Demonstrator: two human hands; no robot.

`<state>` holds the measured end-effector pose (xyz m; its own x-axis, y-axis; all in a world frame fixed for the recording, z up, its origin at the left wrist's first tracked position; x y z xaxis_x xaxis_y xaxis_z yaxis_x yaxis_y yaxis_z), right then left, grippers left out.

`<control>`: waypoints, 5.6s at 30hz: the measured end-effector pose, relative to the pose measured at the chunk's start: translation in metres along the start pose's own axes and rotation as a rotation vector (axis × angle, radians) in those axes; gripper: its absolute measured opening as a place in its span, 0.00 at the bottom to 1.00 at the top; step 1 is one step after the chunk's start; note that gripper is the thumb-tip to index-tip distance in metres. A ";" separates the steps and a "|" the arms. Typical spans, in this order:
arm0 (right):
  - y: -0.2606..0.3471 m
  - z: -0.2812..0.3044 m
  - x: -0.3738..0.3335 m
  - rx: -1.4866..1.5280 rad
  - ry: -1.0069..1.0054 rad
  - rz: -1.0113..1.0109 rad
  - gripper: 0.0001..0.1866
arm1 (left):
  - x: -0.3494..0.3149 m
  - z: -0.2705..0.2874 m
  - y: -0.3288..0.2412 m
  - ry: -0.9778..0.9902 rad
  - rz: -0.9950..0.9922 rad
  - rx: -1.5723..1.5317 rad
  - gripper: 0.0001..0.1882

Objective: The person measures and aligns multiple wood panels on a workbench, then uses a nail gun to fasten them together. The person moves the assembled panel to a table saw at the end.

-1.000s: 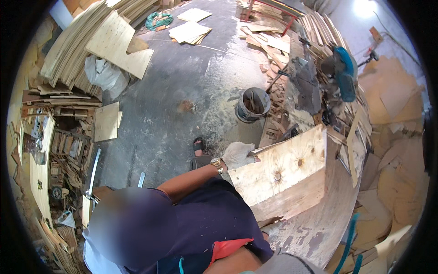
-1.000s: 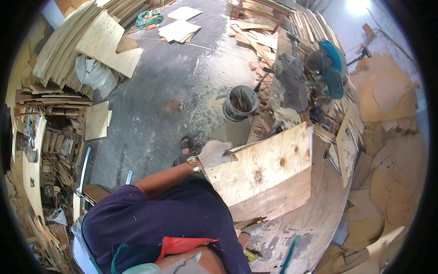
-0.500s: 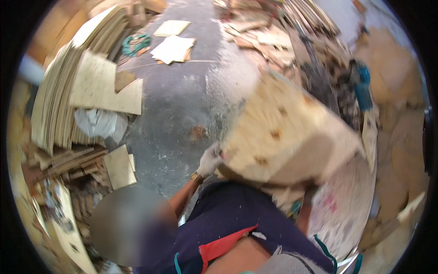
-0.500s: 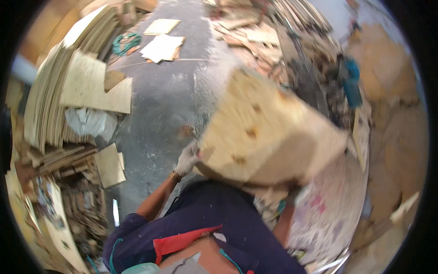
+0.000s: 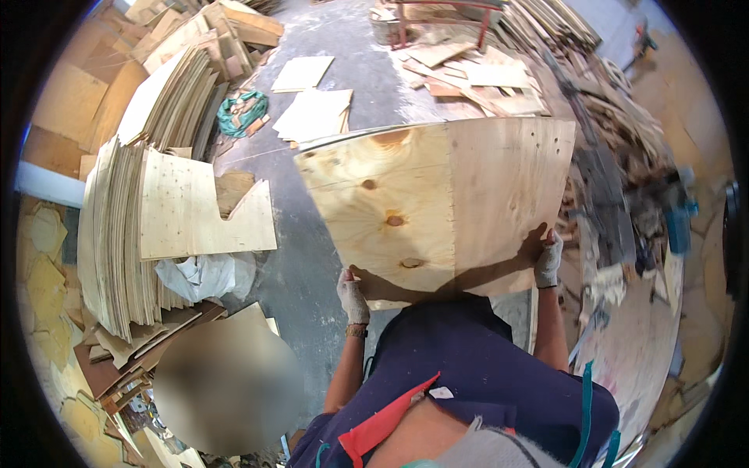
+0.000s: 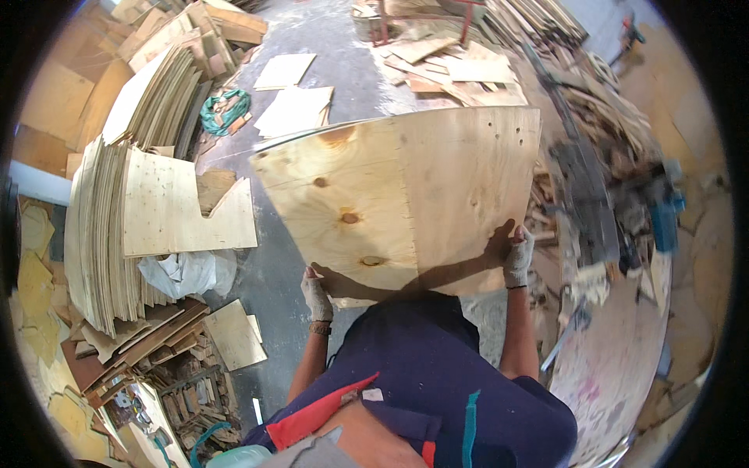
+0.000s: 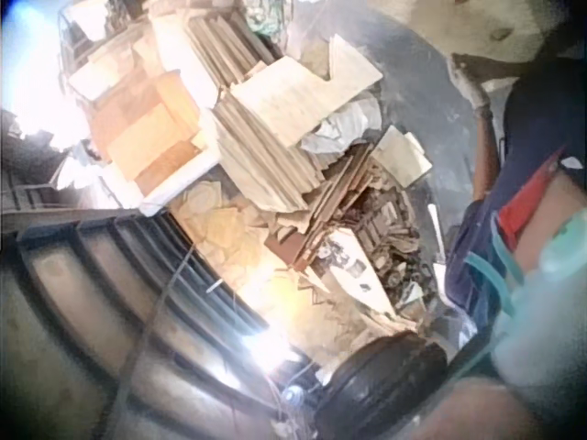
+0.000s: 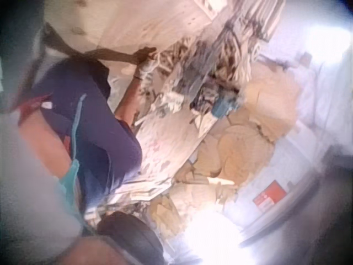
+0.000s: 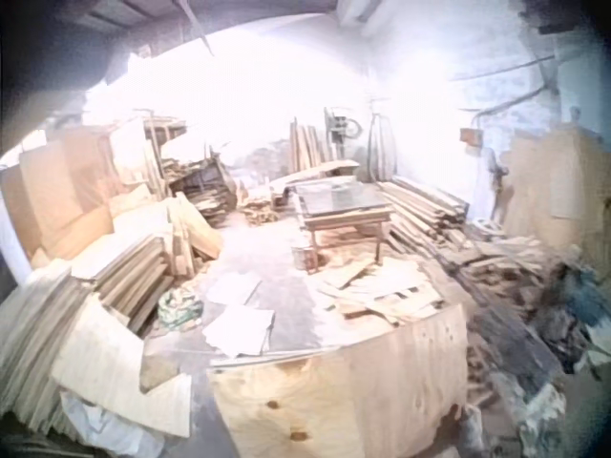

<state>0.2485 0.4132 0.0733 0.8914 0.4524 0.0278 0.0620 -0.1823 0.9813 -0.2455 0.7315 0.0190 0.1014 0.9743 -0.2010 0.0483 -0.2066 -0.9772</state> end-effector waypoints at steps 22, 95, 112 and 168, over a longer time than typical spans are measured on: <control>0.090 -0.729 0.424 -0.511 0.947 0.312 0.37 | 0.436 -0.023 -0.039 -0.720 -0.174 -0.160 0.40; -0.262 -0.776 1.170 -0.884 -1.625 -1.182 0.41 | 1.503 -1.348 -0.266 2.147 -0.447 1.105 0.29; -0.261 -0.875 1.327 -0.989 -1.498 -0.658 0.18 | 1.700 -1.435 -0.241 1.927 -0.709 1.106 0.33; -0.716 -1.131 1.898 1.438 -1.731 -0.245 0.25 | 1.862 -1.810 -0.228 2.028 -1.719 0.763 0.35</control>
<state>1.3885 2.3898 -0.3608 0.1789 -0.2448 -0.9529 -0.3357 -0.9256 0.1748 1.7305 2.4315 -0.0094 0.5244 -0.8505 0.0394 0.8415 0.5107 -0.1764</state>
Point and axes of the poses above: each hand's wrist, its own x-axis towards the middle knuckle, its own z-axis out of the back of the hand, y = z × x, the point moved 10 cm from there along x, towards the middle knuckle, and after that the axes turned 1 degree about -z, right-handed, at the moved point
